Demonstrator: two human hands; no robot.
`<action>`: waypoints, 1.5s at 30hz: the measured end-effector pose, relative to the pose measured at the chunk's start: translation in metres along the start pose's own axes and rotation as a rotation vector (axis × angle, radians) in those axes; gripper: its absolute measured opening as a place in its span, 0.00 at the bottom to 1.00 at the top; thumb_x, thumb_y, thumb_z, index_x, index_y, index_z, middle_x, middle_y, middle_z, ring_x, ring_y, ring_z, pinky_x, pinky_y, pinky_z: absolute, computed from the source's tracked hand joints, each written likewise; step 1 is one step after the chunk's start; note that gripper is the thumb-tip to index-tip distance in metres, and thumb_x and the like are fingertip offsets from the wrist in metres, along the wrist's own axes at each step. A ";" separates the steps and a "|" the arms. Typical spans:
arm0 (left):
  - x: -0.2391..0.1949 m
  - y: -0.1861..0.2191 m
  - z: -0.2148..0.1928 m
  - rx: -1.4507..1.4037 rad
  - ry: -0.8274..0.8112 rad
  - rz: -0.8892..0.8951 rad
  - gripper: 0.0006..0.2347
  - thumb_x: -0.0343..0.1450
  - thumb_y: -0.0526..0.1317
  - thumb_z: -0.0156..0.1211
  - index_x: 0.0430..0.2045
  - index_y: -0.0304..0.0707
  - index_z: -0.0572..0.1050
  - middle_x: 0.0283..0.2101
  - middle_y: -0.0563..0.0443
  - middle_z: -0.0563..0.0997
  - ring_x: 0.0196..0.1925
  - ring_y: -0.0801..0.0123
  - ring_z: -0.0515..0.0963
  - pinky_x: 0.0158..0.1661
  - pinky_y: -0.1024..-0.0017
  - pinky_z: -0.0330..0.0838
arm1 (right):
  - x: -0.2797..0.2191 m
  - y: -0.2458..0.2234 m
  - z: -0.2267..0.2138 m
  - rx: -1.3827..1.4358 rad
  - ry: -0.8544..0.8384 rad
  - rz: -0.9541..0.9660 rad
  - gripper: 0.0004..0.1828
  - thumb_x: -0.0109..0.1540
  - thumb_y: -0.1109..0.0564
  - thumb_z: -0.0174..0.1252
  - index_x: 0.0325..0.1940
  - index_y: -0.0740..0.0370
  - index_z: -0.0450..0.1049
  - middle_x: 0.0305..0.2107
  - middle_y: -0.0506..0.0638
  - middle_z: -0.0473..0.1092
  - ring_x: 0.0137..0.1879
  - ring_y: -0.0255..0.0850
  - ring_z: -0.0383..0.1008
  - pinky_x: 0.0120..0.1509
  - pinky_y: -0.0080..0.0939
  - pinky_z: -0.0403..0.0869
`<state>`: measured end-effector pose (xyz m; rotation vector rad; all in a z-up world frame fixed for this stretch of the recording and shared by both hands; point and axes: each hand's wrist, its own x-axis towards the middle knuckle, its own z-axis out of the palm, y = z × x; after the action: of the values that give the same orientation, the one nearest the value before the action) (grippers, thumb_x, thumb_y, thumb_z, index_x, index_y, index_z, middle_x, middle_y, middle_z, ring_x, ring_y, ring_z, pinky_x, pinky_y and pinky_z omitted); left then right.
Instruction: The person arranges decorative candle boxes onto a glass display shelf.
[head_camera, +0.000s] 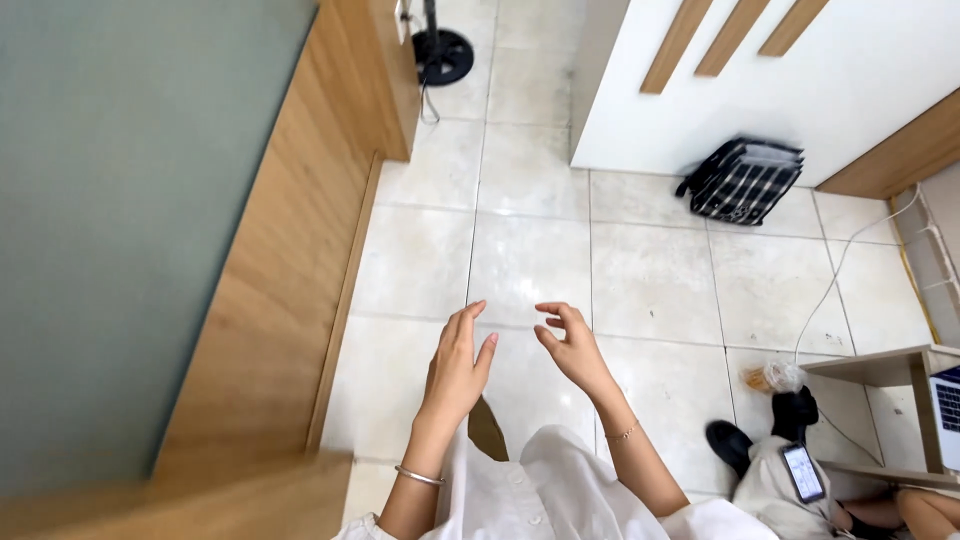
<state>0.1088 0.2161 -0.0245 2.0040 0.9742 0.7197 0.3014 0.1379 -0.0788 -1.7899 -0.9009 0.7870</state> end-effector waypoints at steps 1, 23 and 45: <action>0.029 -0.004 -0.003 0.016 -0.059 -0.017 0.21 0.74 0.40 0.56 0.61 0.34 0.65 0.64 0.39 0.70 0.66 0.49 0.70 0.60 0.59 0.68 | 0.024 -0.006 0.000 -0.088 -0.002 0.019 0.19 0.63 0.57 0.59 0.59 0.56 0.72 0.57 0.52 0.69 0.62 0.45 0.73 0.54 0.44 0.77; 0.565 -0.058 0.060 0.043 -0.190 0.115 0.24 0.73 0.39 0.58 0.65 0.34 0.60 0.68 0.35 0.63 0.70 0.43 0.64 0.63 0.56 0.65 | 0.515 -0.094 -0.058 -0.118 0.071 -0.052 0.16 0.63 0.57 0.59 0.55 0.57 0.75 0.55 0.52 0.69 0.61 0.44 0.73 0.51 0.42 0.81; 1.172 -0.091 0.132 0.086 -0.343 0.225 0.22 0.73 0.40 0.58 0.63 0.38 0.63 0.67 0.38 0.65 0.67 0.47 0.68 0.58 0.57 0.70 | 1.083 -0.157 -0.139 -0.109 0.231 0.007 0.16 0.63 0.56 0.59 0.55 0.57 0.75 0.54 0.51 0.71 0.60 0.45 0.75 0.50 0.42 0.79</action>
<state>0.8120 1.1666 0.0029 2.2430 0.5943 0.4337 0.9431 1.0325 -0.0160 -1.9341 -0.7971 0.5301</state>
